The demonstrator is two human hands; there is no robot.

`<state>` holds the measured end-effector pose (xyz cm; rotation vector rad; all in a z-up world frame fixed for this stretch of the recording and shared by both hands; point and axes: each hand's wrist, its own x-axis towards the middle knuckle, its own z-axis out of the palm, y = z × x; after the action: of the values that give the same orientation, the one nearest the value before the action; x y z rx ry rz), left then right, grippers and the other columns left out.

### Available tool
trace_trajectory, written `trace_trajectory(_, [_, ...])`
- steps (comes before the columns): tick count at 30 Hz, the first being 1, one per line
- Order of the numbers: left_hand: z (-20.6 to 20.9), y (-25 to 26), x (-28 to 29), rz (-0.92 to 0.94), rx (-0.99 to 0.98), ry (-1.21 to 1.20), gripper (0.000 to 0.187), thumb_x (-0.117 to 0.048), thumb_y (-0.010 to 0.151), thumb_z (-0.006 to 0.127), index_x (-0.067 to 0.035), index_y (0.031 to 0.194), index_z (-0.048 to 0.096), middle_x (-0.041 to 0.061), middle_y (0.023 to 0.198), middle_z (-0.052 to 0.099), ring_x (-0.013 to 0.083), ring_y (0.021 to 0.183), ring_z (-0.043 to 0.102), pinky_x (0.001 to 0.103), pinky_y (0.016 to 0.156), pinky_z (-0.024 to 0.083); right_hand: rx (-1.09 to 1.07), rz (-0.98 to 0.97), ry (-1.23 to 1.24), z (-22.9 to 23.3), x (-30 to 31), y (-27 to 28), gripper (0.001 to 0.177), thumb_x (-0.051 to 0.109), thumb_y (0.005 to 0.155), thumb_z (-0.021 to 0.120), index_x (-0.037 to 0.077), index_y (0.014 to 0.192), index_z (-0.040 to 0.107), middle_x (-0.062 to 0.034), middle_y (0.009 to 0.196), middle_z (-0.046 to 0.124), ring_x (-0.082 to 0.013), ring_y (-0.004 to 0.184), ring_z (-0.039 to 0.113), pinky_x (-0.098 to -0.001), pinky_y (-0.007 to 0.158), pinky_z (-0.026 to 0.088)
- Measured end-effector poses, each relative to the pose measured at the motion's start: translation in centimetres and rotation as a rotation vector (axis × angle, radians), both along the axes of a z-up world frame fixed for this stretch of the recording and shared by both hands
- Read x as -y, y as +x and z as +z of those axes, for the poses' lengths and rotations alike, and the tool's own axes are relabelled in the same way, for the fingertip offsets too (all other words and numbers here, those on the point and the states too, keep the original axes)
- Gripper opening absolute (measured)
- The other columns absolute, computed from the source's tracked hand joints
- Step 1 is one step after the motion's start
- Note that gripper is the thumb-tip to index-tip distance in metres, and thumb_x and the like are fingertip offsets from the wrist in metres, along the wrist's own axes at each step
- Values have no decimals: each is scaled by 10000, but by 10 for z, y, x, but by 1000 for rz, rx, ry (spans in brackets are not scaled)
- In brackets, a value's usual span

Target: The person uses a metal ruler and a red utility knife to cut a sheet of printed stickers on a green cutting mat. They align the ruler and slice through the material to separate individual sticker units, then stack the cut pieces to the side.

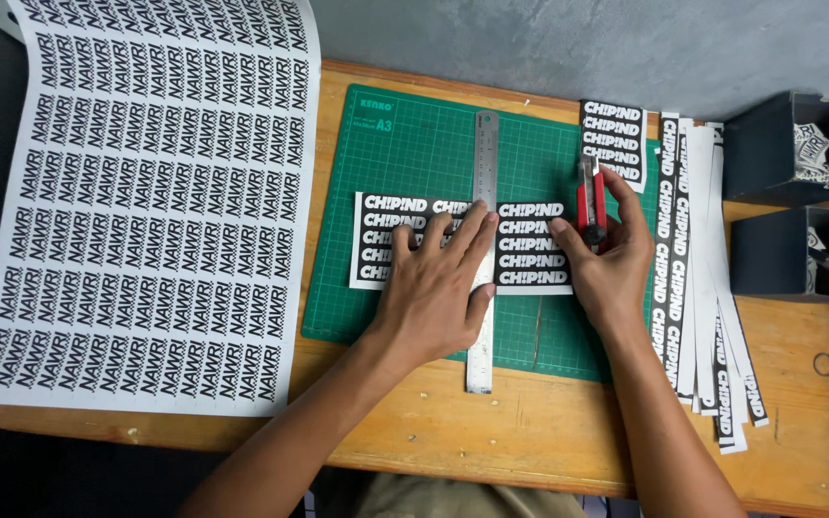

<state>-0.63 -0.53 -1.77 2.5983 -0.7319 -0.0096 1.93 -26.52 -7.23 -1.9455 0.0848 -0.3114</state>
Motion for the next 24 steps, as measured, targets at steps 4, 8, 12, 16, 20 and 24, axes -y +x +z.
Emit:
trace_trajectory(4, [-3,7,-4,-3,-15,-30,822,-353,954,631,-10,1693,522,186,1751,514,387,1336,544,577,977,389,13,-95,-199,23,8,-5,660,95,1069,938,-42,1618,599,-389,1464,666,-653,1260,698,-675,920,638])
trace_trajectory(8, [0,6,-4,-3,-10,-35,773,-282,950,640,3,1663,553,172,1746,532,377,1308,543,569,972,391,-93,-79,-276,71,-18,-28,592,57,1171,735,-98,1694,506,-452,1330,691,-611,1068,702,-670,815,619])
trace_trajectory(12, [2,4,-4,-9,38,-12,771,-276,945,666,12,1652,555,153,1758,511,361,1277,521,557,967,389,-276,103,-354,98,-66,-39,675,-39,1030,765,-111,1669,560,-417,1192,771,-614,990,792,-636,699,667])
trace_trajectory(16, [-2,4,-5,-9,56,-22,750,-278,957,659,7,1645,573,151,1749,523,355,1278,513,554,963,383,-230,190,-541,70,-72,-29,627,47,1063,745,-88,1654,581,-343,1240,790,-542,1148,789,-562,821,676])
trace_trajectory(20, [-6,1,-5,0,90,-24,765,-269,942,695,6,1645,569,149,1752,510,371,1316,512,572,979,390,-240,225,-620,71,-80,-24,606,53,1070,712,-71,1651,598,-313,1211,806,-508,1106,804,-546,813,678])
trace_trajectory(24, [-9,2,-1,11,80,-20,738,-244,946,703,-9,1636,583,140,1764,491,386,1370,498,602,1018,387,-250,258,-774,68,-84,-21,599,83,1062,679,-69,1636,604,-300,1115,818,-500,1002,819,-572,749,679])
